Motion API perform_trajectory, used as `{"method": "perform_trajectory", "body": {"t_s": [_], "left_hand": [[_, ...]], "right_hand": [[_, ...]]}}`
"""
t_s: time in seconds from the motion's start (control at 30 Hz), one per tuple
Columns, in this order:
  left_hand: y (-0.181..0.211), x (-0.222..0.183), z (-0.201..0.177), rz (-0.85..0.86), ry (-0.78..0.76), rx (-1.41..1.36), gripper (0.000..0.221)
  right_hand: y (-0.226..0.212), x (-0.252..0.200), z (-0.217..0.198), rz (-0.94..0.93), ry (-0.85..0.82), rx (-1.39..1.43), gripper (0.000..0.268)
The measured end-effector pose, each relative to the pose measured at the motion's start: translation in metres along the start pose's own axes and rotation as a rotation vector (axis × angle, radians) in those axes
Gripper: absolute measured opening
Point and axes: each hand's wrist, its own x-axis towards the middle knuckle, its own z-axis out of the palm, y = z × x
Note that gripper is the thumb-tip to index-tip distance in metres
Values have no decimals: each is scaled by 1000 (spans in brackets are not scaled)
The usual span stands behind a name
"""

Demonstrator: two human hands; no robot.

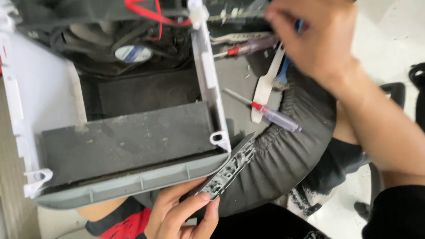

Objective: Disassembling and cleaning the internal components of an electronic device using a brush and screwdriver

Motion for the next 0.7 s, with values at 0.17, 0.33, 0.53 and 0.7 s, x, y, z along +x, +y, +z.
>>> {"method": "perform_trajectory", "body": {"t_s": [0.17,0.33,0.53,0.7], "left_hand": [[-12,-18,9,38,14,47,22],[-7,-25,5,-168,-85,270,19],[-10,-15,23,60,80,313,23],[-66,-45,34,153,-22,310,20]], "right_hand": [[-17,21,-12,-48,3,82,9],[-18,16,-12,-18,-6,31,10],[-23,18,-21,-33,12,70,16],[-26,19,-39,-6,19,84,19]]}}
